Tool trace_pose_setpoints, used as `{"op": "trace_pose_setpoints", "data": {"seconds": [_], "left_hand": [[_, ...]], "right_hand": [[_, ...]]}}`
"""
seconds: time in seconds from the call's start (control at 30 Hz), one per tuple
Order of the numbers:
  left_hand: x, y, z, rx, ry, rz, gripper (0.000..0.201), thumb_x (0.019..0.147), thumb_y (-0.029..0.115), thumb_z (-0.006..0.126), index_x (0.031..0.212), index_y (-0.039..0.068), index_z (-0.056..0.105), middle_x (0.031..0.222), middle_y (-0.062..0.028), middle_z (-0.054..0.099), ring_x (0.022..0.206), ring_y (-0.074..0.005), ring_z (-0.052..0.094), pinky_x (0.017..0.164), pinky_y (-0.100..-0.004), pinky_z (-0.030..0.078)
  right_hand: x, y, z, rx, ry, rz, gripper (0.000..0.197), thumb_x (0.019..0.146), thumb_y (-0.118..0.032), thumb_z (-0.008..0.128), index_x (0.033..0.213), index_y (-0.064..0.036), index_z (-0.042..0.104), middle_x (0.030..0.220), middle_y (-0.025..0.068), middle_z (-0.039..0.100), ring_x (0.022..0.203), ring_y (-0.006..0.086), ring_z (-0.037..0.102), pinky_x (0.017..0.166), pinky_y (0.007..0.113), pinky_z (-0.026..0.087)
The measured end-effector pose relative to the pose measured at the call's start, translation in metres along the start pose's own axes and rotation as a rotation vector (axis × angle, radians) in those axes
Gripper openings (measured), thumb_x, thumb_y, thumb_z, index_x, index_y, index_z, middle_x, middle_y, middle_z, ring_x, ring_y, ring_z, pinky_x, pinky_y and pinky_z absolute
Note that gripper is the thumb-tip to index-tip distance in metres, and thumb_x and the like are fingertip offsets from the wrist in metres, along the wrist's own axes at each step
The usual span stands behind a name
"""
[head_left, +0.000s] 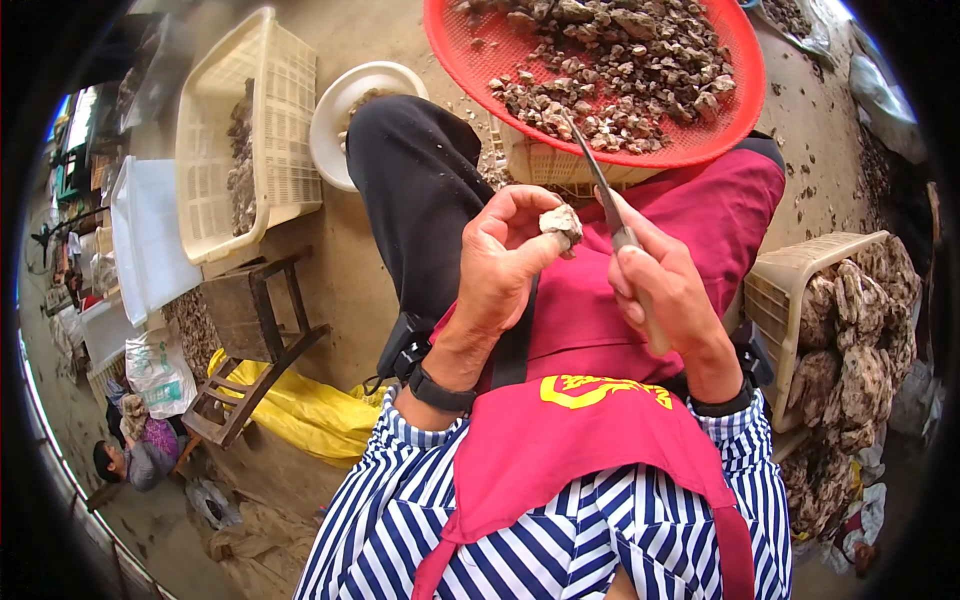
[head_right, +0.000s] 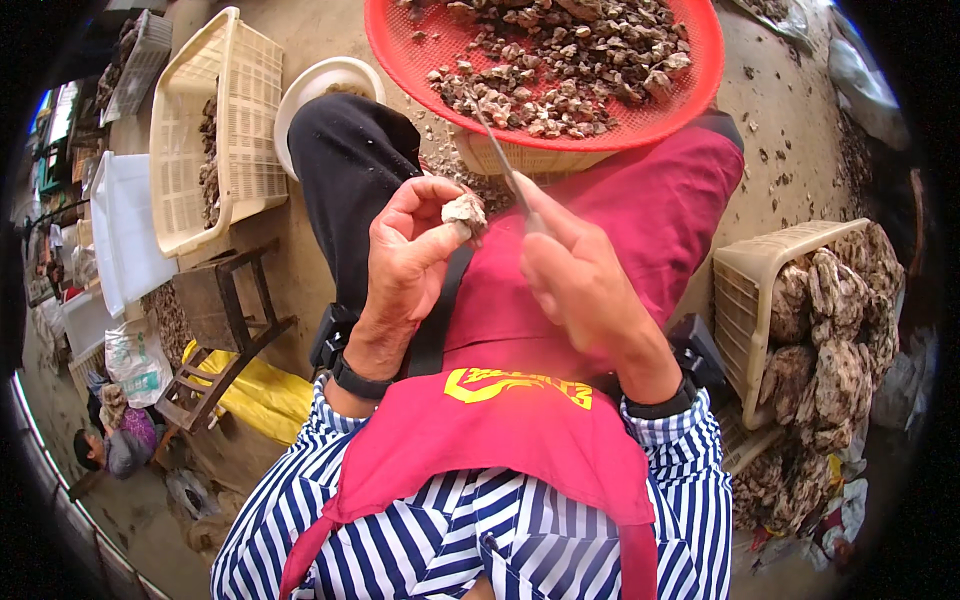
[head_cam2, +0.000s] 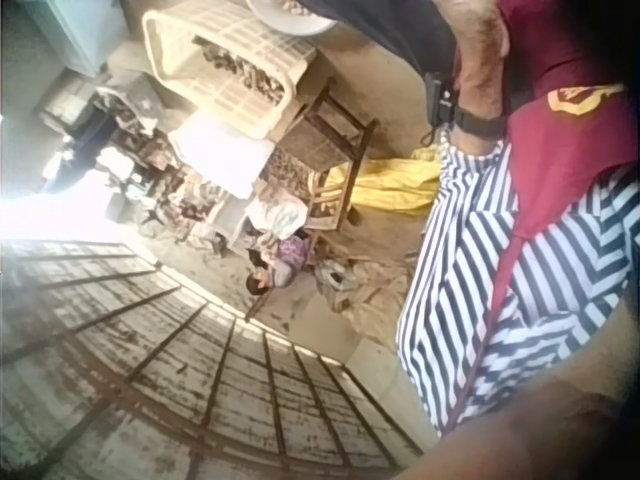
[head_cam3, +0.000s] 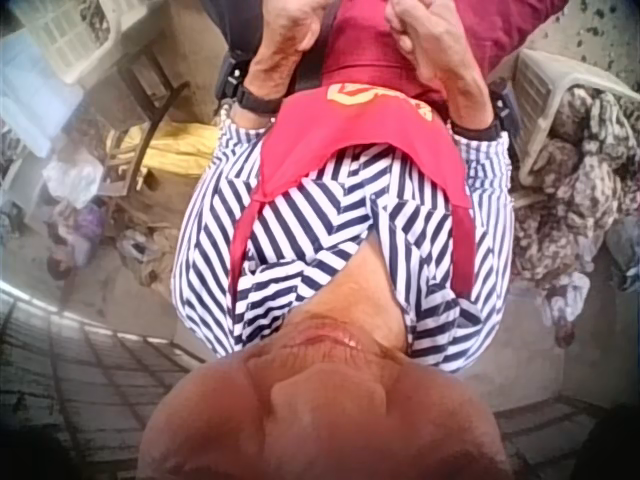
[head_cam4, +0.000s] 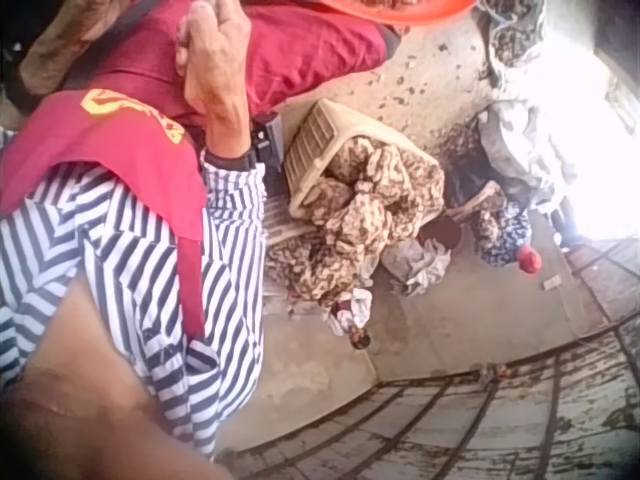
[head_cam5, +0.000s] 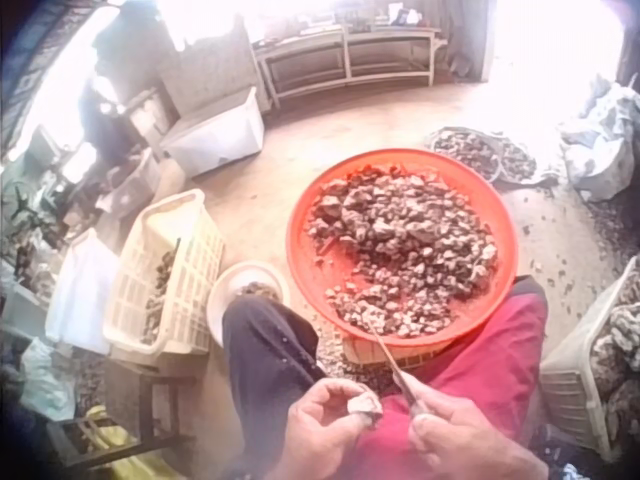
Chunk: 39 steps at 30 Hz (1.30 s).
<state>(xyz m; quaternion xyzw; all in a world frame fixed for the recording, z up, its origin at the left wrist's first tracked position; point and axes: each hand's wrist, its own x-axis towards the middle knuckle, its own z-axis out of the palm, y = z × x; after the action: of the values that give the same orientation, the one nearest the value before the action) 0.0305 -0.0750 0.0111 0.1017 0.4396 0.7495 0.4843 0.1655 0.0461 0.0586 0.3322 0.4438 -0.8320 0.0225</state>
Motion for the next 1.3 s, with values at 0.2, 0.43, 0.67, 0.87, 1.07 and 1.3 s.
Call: {"op": "trace_pose_setpoints", "data": {"seconds": [0.2,0.43,0.67,0.87,1.07,1.3], "left_hand": [[0.005,0.002,-0.005,-0.062,0.042,-0.034,0.027,0.082,0.0,0.063,0.107,-0.001,0.052,0.099,-0.0085,0.061,0.09,-0.0141,0.06,0.078,-0.0286,0.051],[0.002,0.005,-0.007,0.063,0.072,-0.018,0.03,0.08,-0.001,0.064,0.107,-0.002,0.053,0.1,-0.0096,0.062,0.092,-0.0153,0.061,0.082,-0.0298,0.051],[0.003,0.004,-0.008,0.064,0.05,-0.005,0.029,0.079,-0.004,0.062,0.107,-0.003,0.055,0.099,-0.0097,0.063,0.093,-0.0155,0.061,0.087,-0.031,0.05],[0.003,0.003,-0.006,0.148,0.04,-0.035,0.027,0.08,-0.007,0.06,0.106,-0.004,0.057,0.099,-0.0093,0.063,0.092,-0.0149,0.062,0.086,-0.0297,0.051],[-0.002,-0.004,-0.002,0.188,-0.024,-0.07,0.026,0.081,-0.006,0.061,0.107,-0.005,0.057,0.097,-0.0101,0.065,0.089,-0.0155,0.063,0.085,-0.0278,0.051],[0.003,0.0,-0.007,0.071,0.033,-0.055,0.027,0.081,-0.006,0.061,0.108,-0.006,0.058,0.098,-0.0116,0.065,0.089,-0.0168,0.063,0.085,-0.0285,0.051]], "right_hand": [[0.001,0.024,-0.002,-0.851,-0.028,-0.485,0.064,0.082,-0.007,0.053,0.141,-0.0031,0.028,0.109,0.0235,0.057,0.092,0.037,0.059,0.078,0.038,0.047],[-0.002,0.025,-0.002,-1.057,0.029,-0.534,0.068,0.079,-0.006,0.058,0.14,-0.0022,0.028,0.096,0.0214,0.06,0.082,0.0368,0.059,0.068,0.042,0.047],[0.0,0.023,-0.004,-1.015,0.014,-0.505,0.068,0.079,-0.006,0.057,0.14,-0.0015,0.028,0.098,0.0233,0.059,0.083,0.0376,0.059,0.07,0.042,0.047],[0.001,0.024,-0.004,-0.981,0.012,-0.502,0.065,0.081,-0.006,0.054,0.14,0.0002,0.026,0.101,0.0248,0.058,0.086,0.0387,0.059,0.073,0.043,0.047],[0.007,0.016,0.0,-0.92,0.04,-0.455,0.065,0.081,-0.006,0.053,0.139,0.0009,0.026,0.105,0.0261,0.057,0.087,0.0404,0.058,0.074,0.044,0.046],[-0.001,0.03,-0.011,-0.978,0.008,-0.579,0.066,0.08,-0.007,0.054,0.14,0.0002,0.026,0.107,0.0259,0.057,0.088,0.0401,0.058,0.076,0.044,0.046]]}}
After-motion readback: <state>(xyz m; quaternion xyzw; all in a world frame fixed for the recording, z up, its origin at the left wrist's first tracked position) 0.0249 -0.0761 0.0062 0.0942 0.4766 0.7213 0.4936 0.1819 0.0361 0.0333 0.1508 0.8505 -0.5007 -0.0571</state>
